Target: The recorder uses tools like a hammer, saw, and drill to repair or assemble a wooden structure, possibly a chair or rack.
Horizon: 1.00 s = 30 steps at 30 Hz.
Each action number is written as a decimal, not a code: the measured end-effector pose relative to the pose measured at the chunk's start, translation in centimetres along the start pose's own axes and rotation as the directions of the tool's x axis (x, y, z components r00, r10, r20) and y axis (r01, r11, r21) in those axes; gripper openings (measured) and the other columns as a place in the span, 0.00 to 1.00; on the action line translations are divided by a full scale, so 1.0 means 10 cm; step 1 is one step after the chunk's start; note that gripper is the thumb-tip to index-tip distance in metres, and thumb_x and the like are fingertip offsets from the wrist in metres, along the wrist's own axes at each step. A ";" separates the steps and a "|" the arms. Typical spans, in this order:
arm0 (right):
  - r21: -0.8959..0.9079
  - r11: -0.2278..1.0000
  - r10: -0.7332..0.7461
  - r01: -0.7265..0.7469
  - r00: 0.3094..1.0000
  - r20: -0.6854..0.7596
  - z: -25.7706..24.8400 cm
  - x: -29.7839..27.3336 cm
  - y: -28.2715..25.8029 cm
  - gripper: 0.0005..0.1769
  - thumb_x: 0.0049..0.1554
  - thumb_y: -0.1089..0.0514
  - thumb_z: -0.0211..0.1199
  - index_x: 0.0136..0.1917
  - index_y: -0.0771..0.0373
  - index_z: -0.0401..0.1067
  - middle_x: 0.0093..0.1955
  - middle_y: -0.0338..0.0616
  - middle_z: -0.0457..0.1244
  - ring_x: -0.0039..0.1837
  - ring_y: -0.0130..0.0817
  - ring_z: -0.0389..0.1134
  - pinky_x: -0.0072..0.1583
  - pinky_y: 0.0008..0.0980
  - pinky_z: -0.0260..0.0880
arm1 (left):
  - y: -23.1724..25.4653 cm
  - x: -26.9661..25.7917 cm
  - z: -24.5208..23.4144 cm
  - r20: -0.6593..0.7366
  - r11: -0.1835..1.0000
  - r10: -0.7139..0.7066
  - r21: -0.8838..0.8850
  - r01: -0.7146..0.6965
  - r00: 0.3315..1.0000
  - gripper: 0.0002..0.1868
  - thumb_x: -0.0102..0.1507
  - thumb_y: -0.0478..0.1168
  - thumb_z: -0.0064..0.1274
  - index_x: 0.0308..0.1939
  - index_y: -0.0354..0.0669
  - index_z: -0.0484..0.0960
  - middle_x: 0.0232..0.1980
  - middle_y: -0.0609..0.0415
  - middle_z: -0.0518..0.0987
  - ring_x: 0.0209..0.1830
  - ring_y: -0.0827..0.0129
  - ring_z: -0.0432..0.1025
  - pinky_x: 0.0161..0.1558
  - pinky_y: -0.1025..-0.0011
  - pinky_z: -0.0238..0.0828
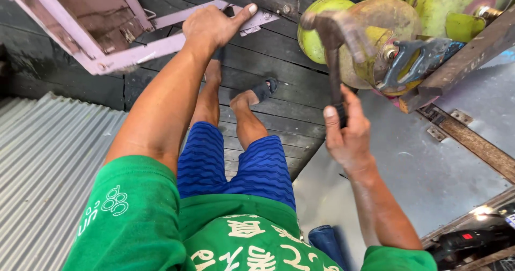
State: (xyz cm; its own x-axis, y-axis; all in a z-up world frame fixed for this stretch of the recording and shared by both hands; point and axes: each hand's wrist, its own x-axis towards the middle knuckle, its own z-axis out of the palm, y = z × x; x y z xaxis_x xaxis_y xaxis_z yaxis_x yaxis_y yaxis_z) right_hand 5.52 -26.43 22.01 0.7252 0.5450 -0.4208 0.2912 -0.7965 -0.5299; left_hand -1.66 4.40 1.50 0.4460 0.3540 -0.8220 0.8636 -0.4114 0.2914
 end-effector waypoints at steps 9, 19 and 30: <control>0.227 0.946 0.224 -0.231 0.973 0.059 0.58 -0.37 0.49 0.26 0.65 0.54 0.60 0.73 0.67 0.63 0.40 0.44 0.66 0.37 0.30 0.65 0.41 0.29 0.66 | 0.05 0.22 0.46 -0.096 0.998 0.051 0.027 -0.048 0.994 0.60 0.54 0.91 0.33 0.47 0.34 0.84 0.44 0.30 0.81 0.49 0.41 0.76 0.47 0.52 0.71; 0.379 0.670 0.532 -0.638 0.769 0.354 0.98 -0.42 0.77 0.31 0.61 0.54 0.56 0.75 0.62 0.61 0.33 0.52 0.64 0.32 0.39 0.68 0.37 0.39 0.69 | 0.11 -0.20 0.78 -0.555 0.994 0.063 -0.038 -0.101 0.829 0.32 0.65 0.67 0.56 0.41 0.37 0.86 0.42 0.43 0.82 0.50 0.46 0.75 0.55 0.52 0.68; 0.305 0.794 0.429 -0.526 0.840 0.332 1.20 -0.91 1.36 0.35 0.59 0.51 0.61 0.75 0.63 0.59 0.46 0.63 0.68 0.50 0.55 0.73 0.53 0.44 0.71 | 0.55 0.28 1.11 -0.441 0.724 0.688 0.473 -0.503 0.576 0.52 0.61 0.62 0.68 0.74 0.34 0.60 0.73 0.35 0.63 0.76 0.40 0.53 0.76 0.37 0.36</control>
State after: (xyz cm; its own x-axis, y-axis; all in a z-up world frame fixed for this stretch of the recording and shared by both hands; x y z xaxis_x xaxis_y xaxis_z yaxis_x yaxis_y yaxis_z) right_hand -4.65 -39.06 9.82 0.5269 0.2027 -0.8254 -0.3410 -0.8391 -0.4238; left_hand 1.75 -6.24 -4.66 0.9550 0.2910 -0.0571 0.2895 -0.8730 0.3926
